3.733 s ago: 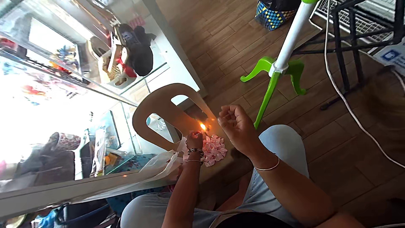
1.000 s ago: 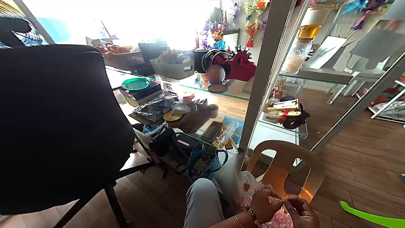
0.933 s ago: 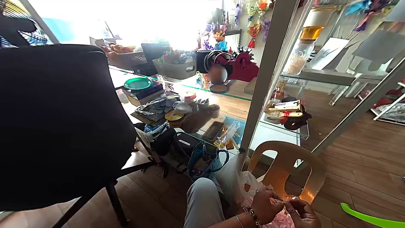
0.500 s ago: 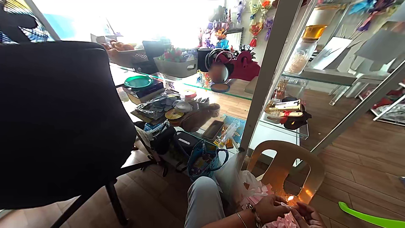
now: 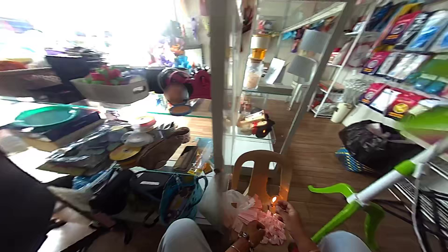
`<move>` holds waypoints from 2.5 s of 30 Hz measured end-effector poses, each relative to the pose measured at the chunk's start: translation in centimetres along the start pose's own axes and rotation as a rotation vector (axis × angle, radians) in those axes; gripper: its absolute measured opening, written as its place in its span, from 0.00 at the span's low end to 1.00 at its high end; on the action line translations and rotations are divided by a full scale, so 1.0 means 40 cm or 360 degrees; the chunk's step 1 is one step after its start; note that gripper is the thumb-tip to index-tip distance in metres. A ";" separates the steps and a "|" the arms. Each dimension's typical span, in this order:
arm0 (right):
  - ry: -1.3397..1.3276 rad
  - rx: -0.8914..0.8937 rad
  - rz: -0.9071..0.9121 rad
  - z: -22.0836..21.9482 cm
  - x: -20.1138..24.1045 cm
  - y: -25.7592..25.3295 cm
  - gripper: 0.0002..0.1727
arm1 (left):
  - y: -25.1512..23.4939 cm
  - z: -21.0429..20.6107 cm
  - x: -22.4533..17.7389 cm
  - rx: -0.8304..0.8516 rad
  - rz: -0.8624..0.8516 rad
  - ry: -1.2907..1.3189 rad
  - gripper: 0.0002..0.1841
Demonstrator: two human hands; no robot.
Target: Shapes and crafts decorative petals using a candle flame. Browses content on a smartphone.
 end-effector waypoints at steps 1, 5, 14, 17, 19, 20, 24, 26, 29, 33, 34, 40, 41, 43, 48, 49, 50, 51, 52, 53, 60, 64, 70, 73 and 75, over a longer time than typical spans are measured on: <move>0.0040 0.0023 -0.0009 -0.005 0.002 0.004 0.20 | -0.011 0.003 0.025 -0.0013 0.0027 -0.0082 0.19; 0.0203 0.0091 0.0025 -0.008 0.006 0.013 0.20 | -0.005 0.030 0.057 -0.0076 0.0120 -0.0275 0.18; 0.0229 0.0103 0.0061 0.007 0.019 0.023 0.20 | 0.010 0.028 0.029 -0.0090 0.0123 -0.0146 0.25; 0.0283 0.0094 0.0095 0.014 0.031 0.027 0.20 | 0.025 0.036 0.014 -0.0032 0.0208 -0.0292 0.26; 0.0297 0.0084 0.0106 0.018 0.026 0.022 0.20 | 0.054 0.058 -0.037 0.0059 0.0183 -0.0495 0.25; 0.0317 0.0080 0.0109 0.018 0.022 0.020 0.19 | 0.078 0.071 -0.070 0.0108 0.0150 -0.0542 0.23; 0.0606 0.0166 0.0107 -0.018 -0.001 0.012 0.17 | 0.204 0.142 -0.195 0.0245 -0.0080 -0.0313 0.17; 0.0837 0.0336 0.0048 -0.074 -0.015 0.007 0.16 | 0.257 0.202 -0.230 0.0195 -0.0279 -0.0061 0.14; 0.1244 0.0653 0.0035 -0.175 -0.052 -0.012 0.18 | 0.311 0.295 -0.264 0.0011 -0.0688 0.0263 0.14; 0.1702 0.0821 0.0202 -0.292 -0.114 -0.049 0.18 | 0.340 0.366 -0.266 -0.0165 -0.0970 0.0636 0.16; 0.1779 0.0823 0.0198 -0.314 -0.127 -0.058 0.18 | 0.339 0.375 -0.263 -0.0188 -0.0969 0.0700 0.16; 0.1964 0.0715 -0.0020 -0.367 -0.153 -0.097 0.23 | 0.334 0.383 -0.273 -0.0133 -0.0954 0.0807 0.15; 0.1954 0.0717 -0.0042 -0.369 -0.154 -0.100 0.24 | 0.331 0.382 -0.280 -0.0116 -0.0928 0.0817 0.14; 0.1872 0.0698 -0.0086 -0.366 -0.144 -0.104 0.25 | 0.324 0.380 -0.288 -0.0088 -0.0865 0.0830 0.13; 0.1752 0.0776 -0.0179 -0.333 -0.125 -0.105 0.23 | 0.320 0.359 -0.279 -0.0065 -0.0789 0.0757 0.13; 0.1708 0.0810 -0.0173 -0.326 -0.132 -0.110 0.21 | 0.311 0.354 -0.277 -0.0053 -0.0780 0.0752 0.13; 0.1654 0.0845 -0.0161 -0.318 -0.137 -0.116 0.19 | 0.300 0.349 -0.276 -0.0037 -0.0772 0.0743 0.12; 0.1570 0.0870 -0.0148 -0.308 -0.141 -0.122 0.18 | 0.287 0.342 -0.276 -0.0023 -0.0762 0.0725 0.12; 0.1468 0.0889 -0.0144 -0.295 -0.141 -0.126 0.18 | 0.273 0.336 -0.275 -0.0030 -0.0749 0.0690 0.12; 0.1353 0.0896 -0.0156 -0.280 -0.132 -0.125 0.18 | 0.260 0.331 -0.274 -0.0078 -0.0741 0.0627 0.12; 0.0254 0.0951 -0.0642 -0.157 -0.001 0.005 0.10 | 0.191 0.197 -0.304 -0.0498 -0.1139 -0.0912 0.15; 0.0024 0.0982 -0.0621 -0.121 0.043 0.057 0.07 | 0.192 0.117 -0.307 -0.0573 -0.1387 -0.1231 0.14; -0.0102 0.0982 -0.0584 -0.106 0.039 0.043 0.04 | 0.188 0.098 -0.314 -0.0670 -0.1524 -0.1232 0.07; -0.0055 0.0962 -0.0525 -0.087 0.045 0.028 0.03 | 0.156 0.107 -0.303 -0.0445 -0.1155 -0.0916 0.10; -0.0052 0.0923 -0.0459 -0.072 0.048 0.017 0.04 | 0.130 0.110 -0.284 -0.0233 -0.0883 -0.0616 0.12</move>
Point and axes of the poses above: each hand's wrist, its own y-axis away from the middle knuckle, its own z-axis out of the back of the hand, x = y × z, the point moved 10 cm from there along -y, towards the middle knuckle, and after that the axes turned 4 degrees about y, right-handed, at the moved point
